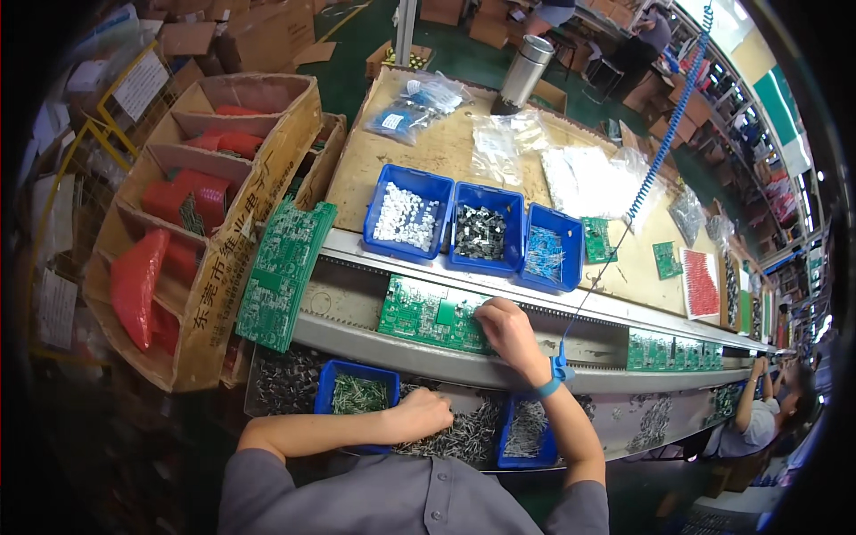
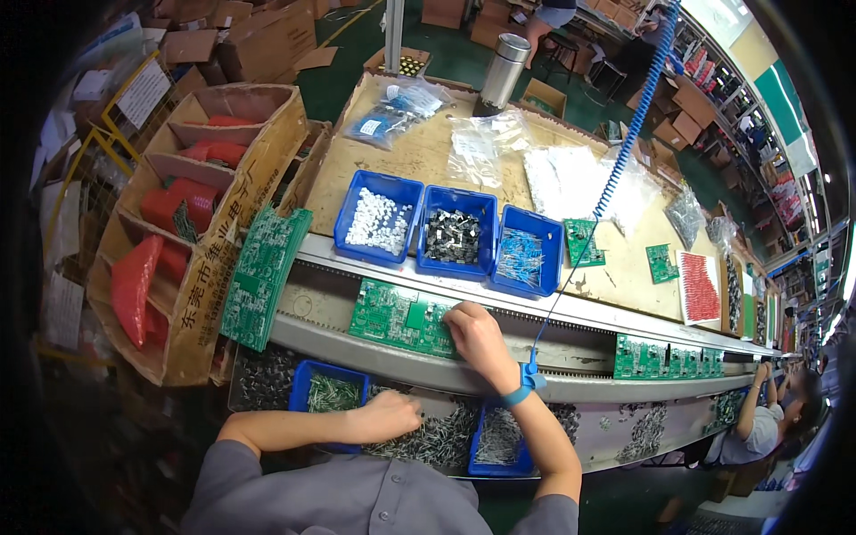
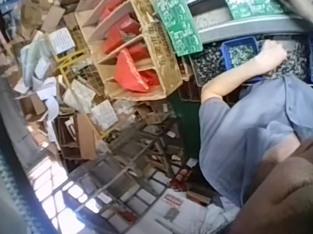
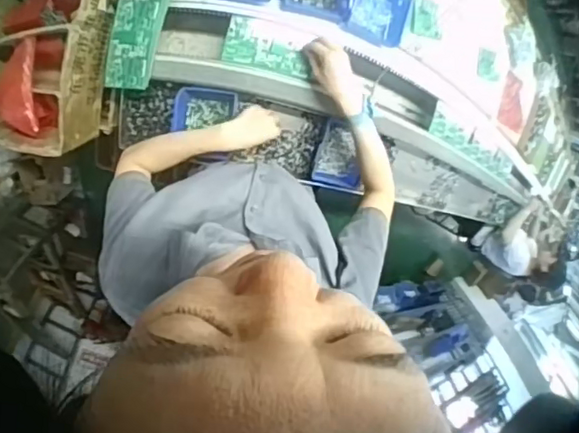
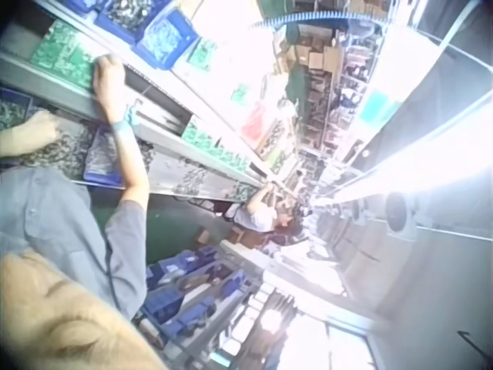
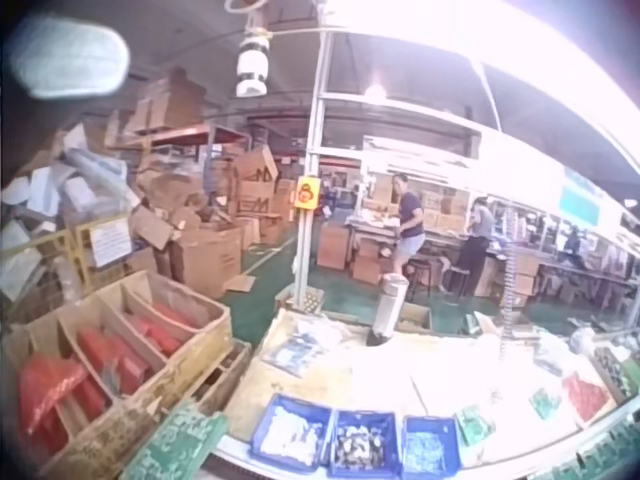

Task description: Assembling electronic components onto printed circuit boards at an assembly line workstation.

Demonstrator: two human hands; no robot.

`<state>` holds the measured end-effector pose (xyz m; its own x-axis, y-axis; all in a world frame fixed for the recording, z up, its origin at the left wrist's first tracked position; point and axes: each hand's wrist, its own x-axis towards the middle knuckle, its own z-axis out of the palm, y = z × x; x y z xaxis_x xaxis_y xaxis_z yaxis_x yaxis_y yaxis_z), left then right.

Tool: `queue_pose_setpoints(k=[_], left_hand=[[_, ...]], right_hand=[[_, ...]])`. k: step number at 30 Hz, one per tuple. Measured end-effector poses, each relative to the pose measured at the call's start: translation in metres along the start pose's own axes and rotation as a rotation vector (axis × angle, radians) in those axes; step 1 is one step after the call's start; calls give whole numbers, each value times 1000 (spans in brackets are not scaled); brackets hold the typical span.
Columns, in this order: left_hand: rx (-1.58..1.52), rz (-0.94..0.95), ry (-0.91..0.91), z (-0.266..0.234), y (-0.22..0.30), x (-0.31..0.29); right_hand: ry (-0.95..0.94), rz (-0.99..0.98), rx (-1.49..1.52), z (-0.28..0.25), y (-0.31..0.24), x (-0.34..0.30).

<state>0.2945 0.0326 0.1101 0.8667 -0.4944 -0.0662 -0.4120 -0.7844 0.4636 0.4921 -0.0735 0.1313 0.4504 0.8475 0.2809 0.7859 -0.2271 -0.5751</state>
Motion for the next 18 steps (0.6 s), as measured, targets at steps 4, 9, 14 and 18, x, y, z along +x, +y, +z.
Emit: queue_pose_setpoints(k=[4, 9, 14, 18], left_hand=[[8, -7, 10, -1, -1, 0], [70, 30, 55, -7, 0, -1], [-10, -5, -28, -3, -1, 1], [-27, 9, -40, -6, -1, 1]], right_hand=[[-50, -1, -64, 0, -4, 2], [-56, -19, -198, 7, -8, 0], [12, 66, -182, 6, -10, -2], [-28, 123, -88, 4, -6, 1]])
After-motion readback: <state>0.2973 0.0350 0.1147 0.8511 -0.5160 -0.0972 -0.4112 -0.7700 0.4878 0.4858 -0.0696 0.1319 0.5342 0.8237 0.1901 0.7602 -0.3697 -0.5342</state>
